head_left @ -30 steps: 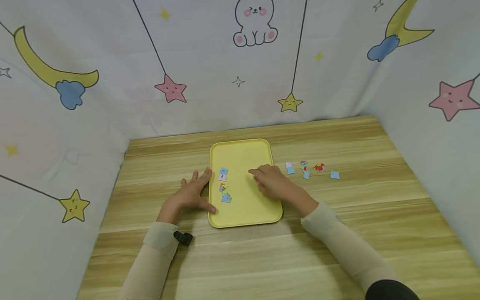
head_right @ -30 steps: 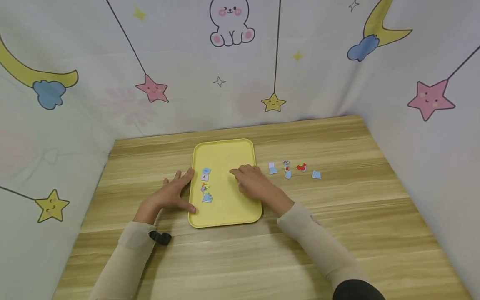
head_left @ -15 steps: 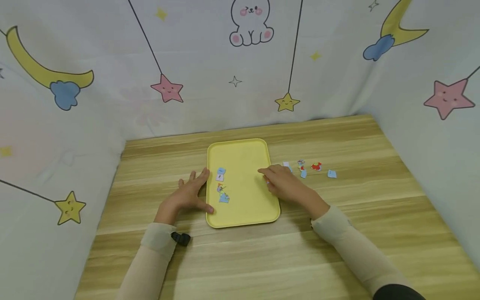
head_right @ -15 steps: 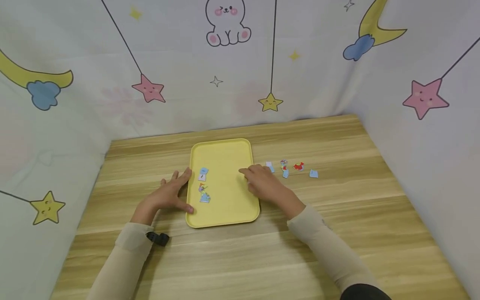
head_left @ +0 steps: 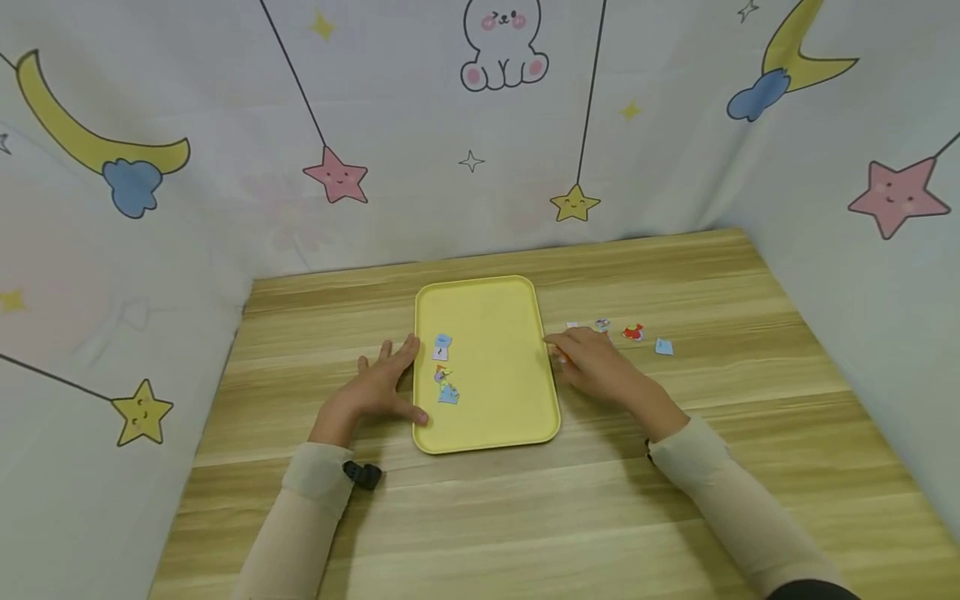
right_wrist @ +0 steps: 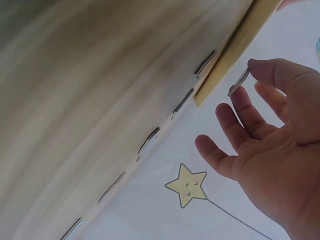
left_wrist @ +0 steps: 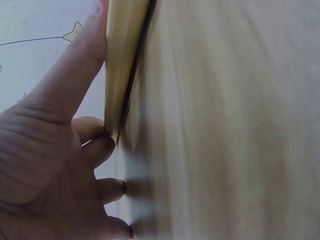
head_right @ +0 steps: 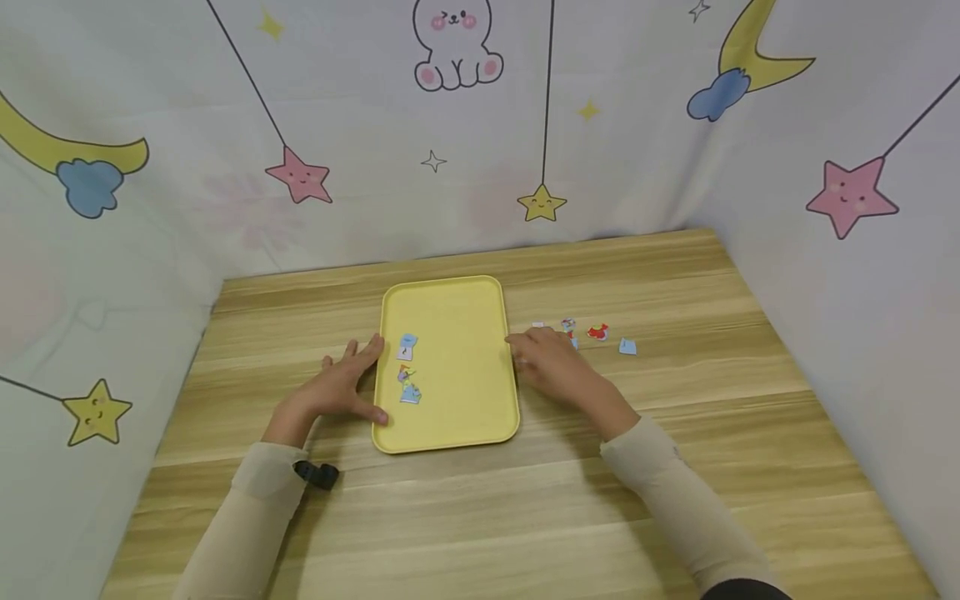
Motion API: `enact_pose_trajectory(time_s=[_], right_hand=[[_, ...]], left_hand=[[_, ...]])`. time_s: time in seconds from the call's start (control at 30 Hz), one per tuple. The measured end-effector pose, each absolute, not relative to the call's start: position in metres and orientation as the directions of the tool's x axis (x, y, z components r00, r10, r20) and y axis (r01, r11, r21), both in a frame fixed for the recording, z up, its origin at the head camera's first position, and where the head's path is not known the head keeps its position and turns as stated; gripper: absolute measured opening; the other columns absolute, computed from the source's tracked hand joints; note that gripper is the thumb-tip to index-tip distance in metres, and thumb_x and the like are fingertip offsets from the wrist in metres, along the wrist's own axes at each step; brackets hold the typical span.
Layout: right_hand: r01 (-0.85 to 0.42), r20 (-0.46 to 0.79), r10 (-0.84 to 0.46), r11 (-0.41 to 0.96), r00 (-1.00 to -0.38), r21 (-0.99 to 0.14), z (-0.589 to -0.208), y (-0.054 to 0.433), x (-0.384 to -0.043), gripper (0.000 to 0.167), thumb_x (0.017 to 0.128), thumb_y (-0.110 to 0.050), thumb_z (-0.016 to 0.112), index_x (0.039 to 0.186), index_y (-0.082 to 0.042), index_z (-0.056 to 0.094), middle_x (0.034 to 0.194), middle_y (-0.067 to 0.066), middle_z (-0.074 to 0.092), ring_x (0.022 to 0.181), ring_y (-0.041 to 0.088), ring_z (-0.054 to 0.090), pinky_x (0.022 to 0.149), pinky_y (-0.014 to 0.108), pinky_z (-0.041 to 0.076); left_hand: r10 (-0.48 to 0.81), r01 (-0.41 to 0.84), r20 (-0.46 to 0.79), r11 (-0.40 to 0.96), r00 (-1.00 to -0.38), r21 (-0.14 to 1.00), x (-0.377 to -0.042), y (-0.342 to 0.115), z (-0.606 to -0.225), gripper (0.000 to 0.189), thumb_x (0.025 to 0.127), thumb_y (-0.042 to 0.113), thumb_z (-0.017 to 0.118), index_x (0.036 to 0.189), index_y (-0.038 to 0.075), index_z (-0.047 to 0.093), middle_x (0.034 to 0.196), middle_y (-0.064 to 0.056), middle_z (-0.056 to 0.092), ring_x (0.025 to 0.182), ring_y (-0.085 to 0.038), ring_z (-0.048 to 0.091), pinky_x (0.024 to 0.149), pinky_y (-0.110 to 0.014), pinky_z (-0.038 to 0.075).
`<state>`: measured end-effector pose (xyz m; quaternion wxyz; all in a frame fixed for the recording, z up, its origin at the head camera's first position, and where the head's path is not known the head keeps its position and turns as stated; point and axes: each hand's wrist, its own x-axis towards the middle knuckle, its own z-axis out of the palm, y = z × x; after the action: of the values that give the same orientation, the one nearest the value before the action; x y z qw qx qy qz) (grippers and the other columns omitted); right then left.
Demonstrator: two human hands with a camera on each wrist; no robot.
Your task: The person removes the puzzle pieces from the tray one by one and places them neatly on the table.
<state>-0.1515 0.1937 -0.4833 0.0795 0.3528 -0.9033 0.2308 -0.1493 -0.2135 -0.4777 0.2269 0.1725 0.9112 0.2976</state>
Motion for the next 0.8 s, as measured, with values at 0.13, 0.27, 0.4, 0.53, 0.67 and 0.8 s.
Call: enact_pose_trajectory(time_s=[0.13, 0.27, 0.4, 0.53, 0.67, 0.8], right_hand=[[-0.646, 0.273, -0.587, 0.662, -0.762, -0.381, -0.483, 0.203, -0.149, 0.034, 0.091, 0.009, 0.068, 0.123, -0.002, 0.075, 0.103, 0.012, 0.069, 0.098, 0.033, 0.065, 0.078, 0.051, 0.049], [-0.656, 0.262, -0.603, 0.661, -0.754, -0.364, -0.482, 0.21, -0.148, 0.029, 0.09, 0.009, 0.07, 0.117, -0.002, 0.078, 0.101, 0.011, 0.07, 0.094, 0.03, 0.064, 0.079, 0.047, 0.05], [-0.686, 0.299, -0.618, 0.639, -0.727, -0.348, -0.484, 0.217, -0.147, 0.023, 0.089, 0.008, 0.075, 0.111, 0.0, 0.08, 0.097, 0.012, 0.071, 0.091, 0.029, 0.064, 0.078, 0.044, 0.052], [-0.7, 0.315, -0.626, 0.627, -0.714, -0.342, -0.485, 0.223, -0.145, 0.017, 0.089, 0.004, 0.08, 0.104, -0.003, 0.082, 0.097, 0.012, 0.073, 0.09, 0.03, 0.064, 0.078, 0.044, 0.052], [-0.705, 0.318, -0.63, 0.623, -0.709, -0.338, -0.486, 0.229, -0.143, 0.013, 0.087, 0.003, 0.083, 0.097, -0.006, 0.083, 0.094, 0.011, 0.072, 0.089, 0.031, 0.063, 0.079, 0.046, 0.051], [-0.677, 0.275, -0.62, 0.657, -0.735, -0.33, -0.485, 0.231, -0.14, 0.014, 0.087, 0.001, 0.083, 0.098, -0.008, 0.085, 0.095, 0.009, 0.07, 0.091, 0.032, 0.061, 0.084, 0.052, 0.048]], left_hand=[[0.453, 0.181, -0.312, 0.763, -0.835, 0.62, -0.15, -0.214, -0.477, 0.145, 0.065, 0.047, 0.1, 0.17, 0.009, 0.007, 0.177, -0.009, 0.002, 0.159, -0.042, -0.015, 0.117, -0.072, -0.02], [0.456, 0.183, -0.312, 0.76, -0.833, 0.624, -0.149, -0.214, -0.476, 0.145, 0.066, 0.046, 0.1, 0.17, 0.008, 0.007, 0.177, -0.01, 0.002, 0.159, -0.043, -0.015, 0.117, -0.072, -0.02], [0.456, 0.179, -0.314, 0.759, -0.833, 0.626, -0.149, -0.213, -0.476, 0.144, 0.066, 0.046, 0.1, 0.17, 0.008, 0.007, 0.177, -0.01, 0.002, 0.159, -0.042, -0.015, 0.117, -0.072, -0.02], [0.455, 0.179, -0.315, 0.759, -0.833, 0.626, -0.148, -0.213, -0.475, 0.144, 0.066, 0.046, 0.1, 0.17, 0.008, 0.007, 0.177, -0.009, 0.002, 0.159, -0.043, -0.015, 0.117, -0.072, -0.02], [0.456, 0.18, -0.315, 0.76, -0.832, 0.625, -0.148, -0.213, -0.475, 0.144, 0.066, 0.045, 0.1, 0.17, 0.008, 0.007, 0.177, -0.009, 0.002, 0.159, -0.043, -0.015, 0.117, -0.072, -0.02], [0.456, 0.179, -0.313, 0.759, -0.833, 0.626, -0.148, -0.213, -0.476, 0.144, 0.066, 0.045, 0.1, 0.17, 0.008, 0.008, 0.177, -0.009, 0.002, 0.159, -0.043, -0.016, 0.117, -0.072, -0.02]])
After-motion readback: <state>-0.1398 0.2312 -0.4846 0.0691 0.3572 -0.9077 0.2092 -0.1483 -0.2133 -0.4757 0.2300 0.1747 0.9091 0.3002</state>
